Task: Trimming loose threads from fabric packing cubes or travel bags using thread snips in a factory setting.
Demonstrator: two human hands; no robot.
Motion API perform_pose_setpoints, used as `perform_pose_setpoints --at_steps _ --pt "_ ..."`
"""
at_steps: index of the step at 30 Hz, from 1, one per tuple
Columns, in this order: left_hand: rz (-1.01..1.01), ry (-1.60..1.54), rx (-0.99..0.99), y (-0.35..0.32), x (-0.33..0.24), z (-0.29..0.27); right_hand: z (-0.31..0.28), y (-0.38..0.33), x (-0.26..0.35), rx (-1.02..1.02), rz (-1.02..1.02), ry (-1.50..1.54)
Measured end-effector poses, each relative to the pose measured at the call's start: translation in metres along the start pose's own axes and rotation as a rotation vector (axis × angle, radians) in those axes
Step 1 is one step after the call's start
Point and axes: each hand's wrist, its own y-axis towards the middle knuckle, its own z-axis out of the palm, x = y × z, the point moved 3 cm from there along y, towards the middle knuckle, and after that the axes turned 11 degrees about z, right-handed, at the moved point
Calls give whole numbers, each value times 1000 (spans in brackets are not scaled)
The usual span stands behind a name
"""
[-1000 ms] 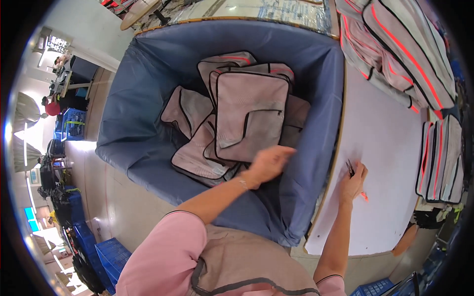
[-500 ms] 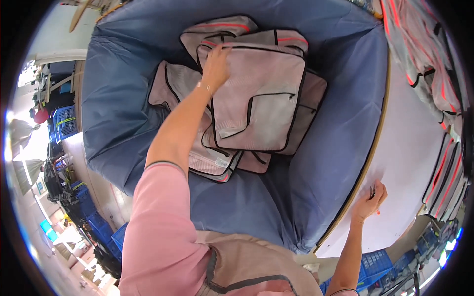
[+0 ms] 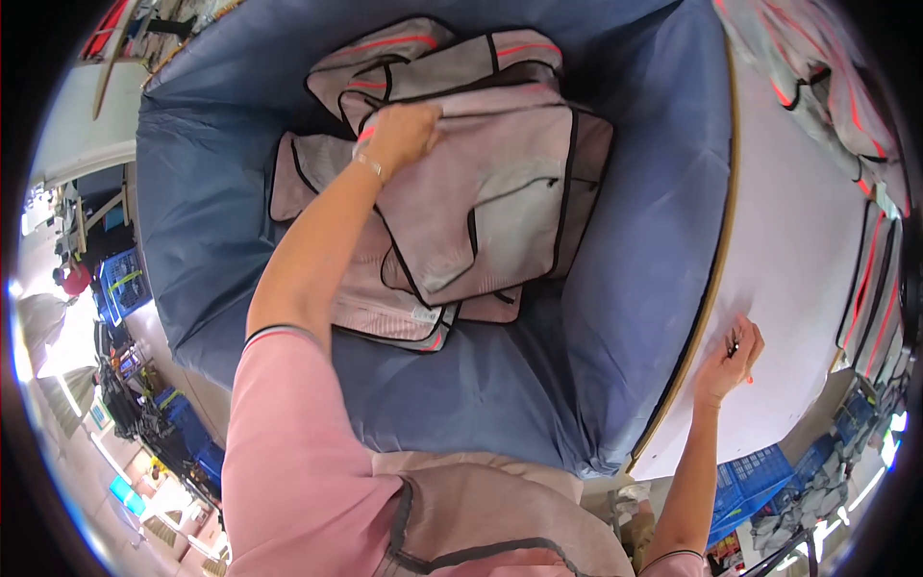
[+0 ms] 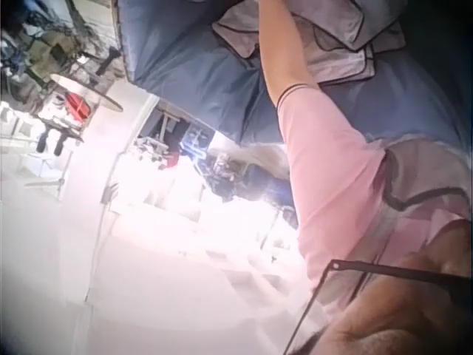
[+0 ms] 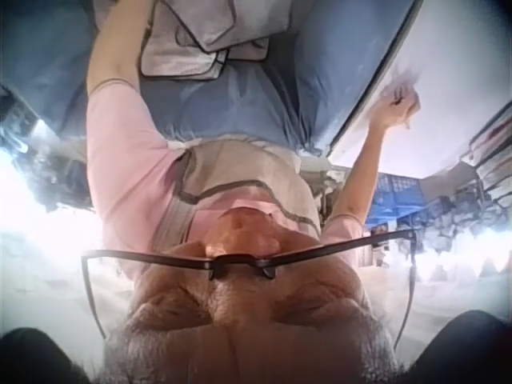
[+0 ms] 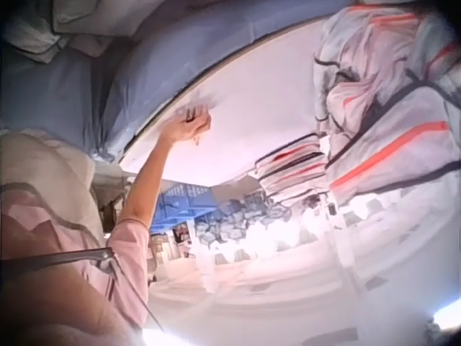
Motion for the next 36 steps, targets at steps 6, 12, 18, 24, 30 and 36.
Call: perform_pose_setpoints --at_steps 6,12,18,24,30,36 --pt "168 3 -257 -101 -101 -179 0 3 15 -23 -14 -61" --pt "297 202 -543 -214 -192 -295 11 2 2 -34 -19 -85" --pt "286 375 -675 -252 -234 -378 0 0 -4 68 69 151" --pt "505 424 -824 -216 -279 -454 -68 -41 -29 98 229 660" --pt "597 463 -749 -150 -364 -511 -174 -61 -74 83 489 797" --pt "904 449 -1046 -148 -464 -565 -263 -101 -155 -281 603 1114"
